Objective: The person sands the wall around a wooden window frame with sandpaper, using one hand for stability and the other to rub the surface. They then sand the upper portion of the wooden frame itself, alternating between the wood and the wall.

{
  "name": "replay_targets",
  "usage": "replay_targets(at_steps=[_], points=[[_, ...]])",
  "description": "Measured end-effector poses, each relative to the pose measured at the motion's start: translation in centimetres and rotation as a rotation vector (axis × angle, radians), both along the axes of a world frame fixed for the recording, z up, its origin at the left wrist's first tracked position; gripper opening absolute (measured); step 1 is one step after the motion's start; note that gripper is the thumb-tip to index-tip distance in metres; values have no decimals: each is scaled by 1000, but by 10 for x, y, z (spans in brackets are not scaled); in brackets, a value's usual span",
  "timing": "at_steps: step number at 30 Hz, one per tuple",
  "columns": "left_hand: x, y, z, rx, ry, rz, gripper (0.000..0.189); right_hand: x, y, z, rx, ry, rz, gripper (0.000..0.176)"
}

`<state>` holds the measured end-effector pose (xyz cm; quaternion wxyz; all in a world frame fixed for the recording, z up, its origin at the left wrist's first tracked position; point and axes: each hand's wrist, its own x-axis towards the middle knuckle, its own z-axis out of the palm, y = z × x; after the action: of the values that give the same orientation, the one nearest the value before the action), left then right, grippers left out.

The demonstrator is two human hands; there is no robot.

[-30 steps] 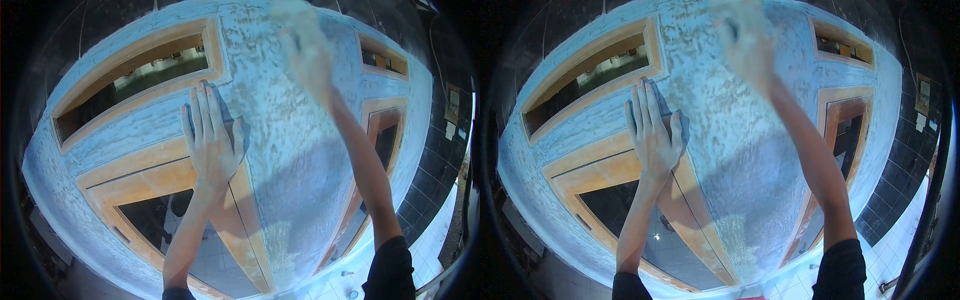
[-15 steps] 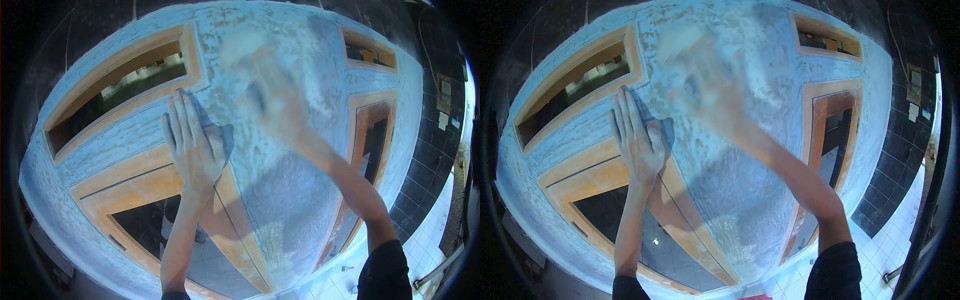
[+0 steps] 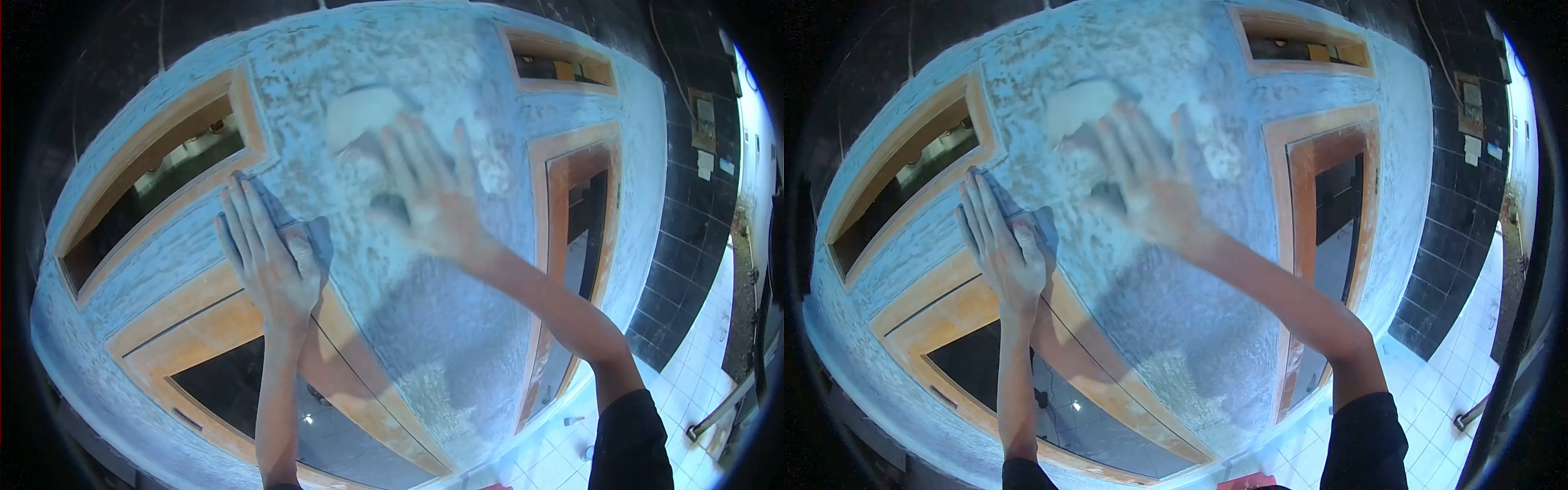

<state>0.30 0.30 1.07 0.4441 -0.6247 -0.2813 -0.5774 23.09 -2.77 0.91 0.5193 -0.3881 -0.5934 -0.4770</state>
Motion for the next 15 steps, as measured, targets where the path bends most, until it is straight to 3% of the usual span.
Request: replay_targets(at_steps=[2, 4, 5, 7, 8, 10, 13, 15], points=[[0, 2, 1, -7, 11, 7, 65, 28, 9, 18, 21, 13, -98, 83], [-3, 1, -1, -26, 17, 24, 66, 56, 15, 39, 64, 326, -97, 96], [-3, 1, 0, -20, 19, 19, 66, 53, 19, 34, 57, 331, -97, 96], [-2, 0, -1, -17, 19, 8, 66, 34, 20, 29, 122, 402, 22, 98], [-1, 0, -1, -22, 17, 20, 67, 21, 14, 13, 124, 404, 16, 98], [-1, 0, 1, -24, 17, 25, 67, -7, -8, -22, -29, 120, -47, 97], [-1, 1, -1, -15, 24, 6, 67, 7, -11, -30, -77, 104, -110, 96], [-2, 3, -1, -1, 19, 18, 67, 26, 5, 4, -11, 185, -139, 99]])
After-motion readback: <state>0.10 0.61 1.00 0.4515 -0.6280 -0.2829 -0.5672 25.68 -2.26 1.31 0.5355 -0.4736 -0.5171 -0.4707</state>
